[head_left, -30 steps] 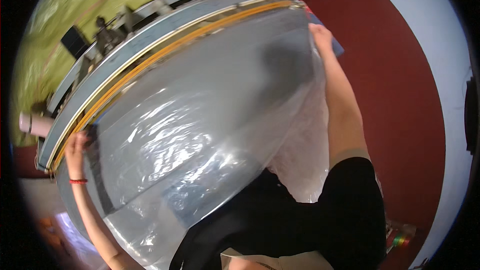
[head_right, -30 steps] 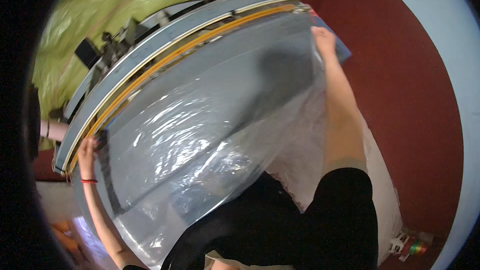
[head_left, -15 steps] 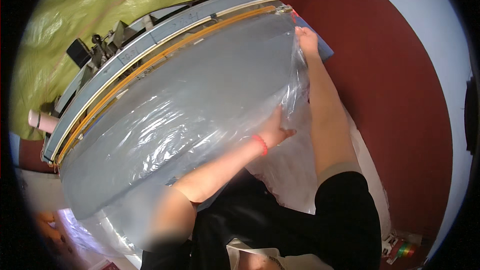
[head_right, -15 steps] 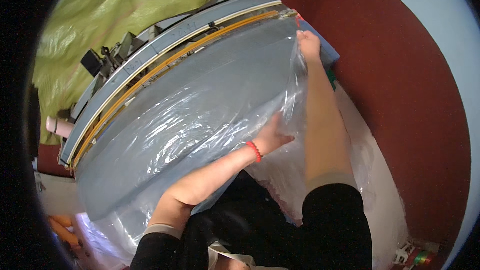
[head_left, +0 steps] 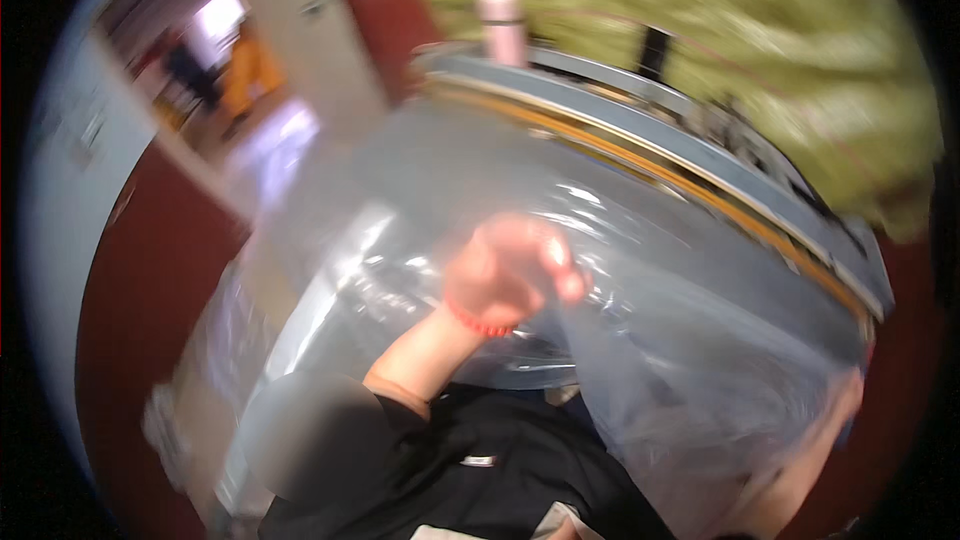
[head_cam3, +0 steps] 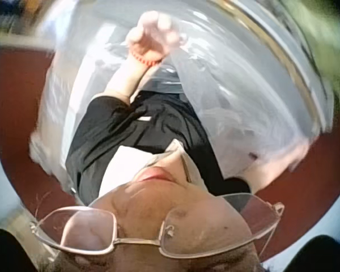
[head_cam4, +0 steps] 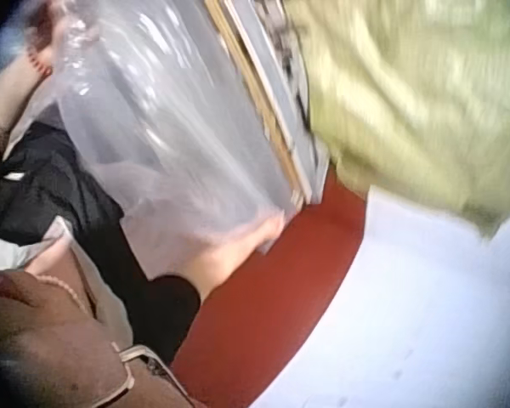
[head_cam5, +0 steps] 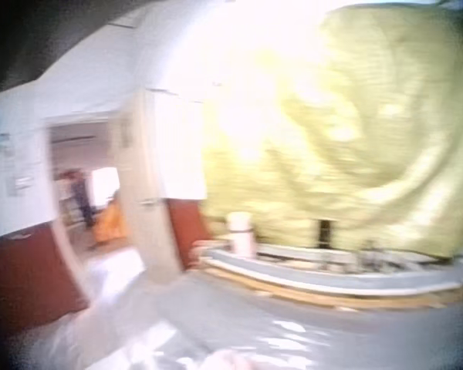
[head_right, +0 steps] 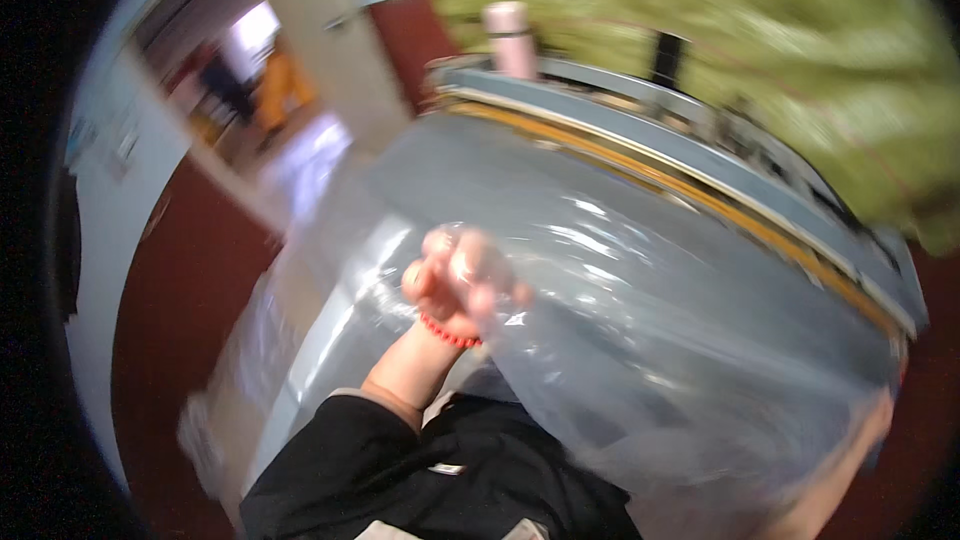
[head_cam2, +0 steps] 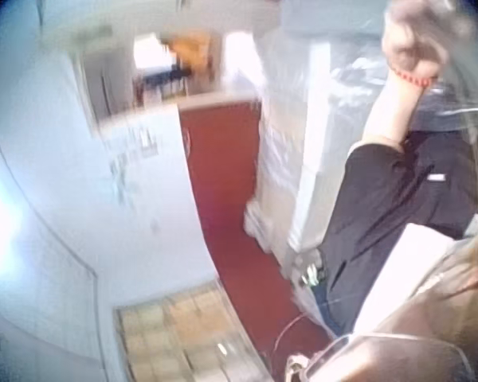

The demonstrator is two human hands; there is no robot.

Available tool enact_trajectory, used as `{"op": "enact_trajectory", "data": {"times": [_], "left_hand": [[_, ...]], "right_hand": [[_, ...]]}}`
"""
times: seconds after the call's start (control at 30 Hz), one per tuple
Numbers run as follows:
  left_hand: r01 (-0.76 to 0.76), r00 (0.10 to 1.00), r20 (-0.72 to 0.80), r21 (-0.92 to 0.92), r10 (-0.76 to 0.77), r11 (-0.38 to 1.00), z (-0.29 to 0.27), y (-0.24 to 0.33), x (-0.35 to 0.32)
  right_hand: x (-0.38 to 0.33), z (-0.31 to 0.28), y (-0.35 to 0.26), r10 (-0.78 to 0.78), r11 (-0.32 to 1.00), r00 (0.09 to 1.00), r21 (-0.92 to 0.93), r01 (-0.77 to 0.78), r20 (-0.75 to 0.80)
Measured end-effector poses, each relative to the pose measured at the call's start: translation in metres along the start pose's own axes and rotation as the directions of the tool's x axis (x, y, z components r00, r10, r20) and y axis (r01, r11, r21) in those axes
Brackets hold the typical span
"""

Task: Covering a large foam or rubber product with a clear plastic protective bag.

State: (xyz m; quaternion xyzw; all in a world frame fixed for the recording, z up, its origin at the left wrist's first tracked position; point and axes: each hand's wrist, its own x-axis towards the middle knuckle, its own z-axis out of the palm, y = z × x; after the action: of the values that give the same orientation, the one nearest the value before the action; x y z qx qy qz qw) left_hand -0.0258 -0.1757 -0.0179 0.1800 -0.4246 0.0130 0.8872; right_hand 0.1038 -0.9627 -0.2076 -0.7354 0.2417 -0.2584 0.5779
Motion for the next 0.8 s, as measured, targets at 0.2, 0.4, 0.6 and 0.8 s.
{"op": "enact_trajectory", "data": {"times": [0.2, 0.4, 0.6, 0.8], "left_hand": [[-0.298, 0.778, -0.276, 0.629, 0.564, 0.718, 0.058, 0.113, -0.063], [0.682, 0.731, -0.643, 0.689, -0.228, 0.245, -0.037, 0.033, -0.195], [0.483, 0.412, -0.488, 0.833, 0.769, 0.270, -0.071, 0.161, -0.165], [0.526, 0.488, -0.038, 0.810, 0.872, -0.259, -0.045, 0.302, -0.088]], "right_hand": [[0.012, 0.149, 0.022, -0.334, 0.777, 0.869, -0.414, 0.473, 0.366], [0.188, 0.035, 0.037, -0.441, 0.684, 0.837, -0.482, 0.547, 0.325], [0.201, 0.030, 0.025, -0.469, 0.652, 0.836, -0.527, 0.544, 0.283], [0.206, 0.050, 0.028, -0.503, 0.633, 0.835, -0.564, 0.530, 0.221]]}}
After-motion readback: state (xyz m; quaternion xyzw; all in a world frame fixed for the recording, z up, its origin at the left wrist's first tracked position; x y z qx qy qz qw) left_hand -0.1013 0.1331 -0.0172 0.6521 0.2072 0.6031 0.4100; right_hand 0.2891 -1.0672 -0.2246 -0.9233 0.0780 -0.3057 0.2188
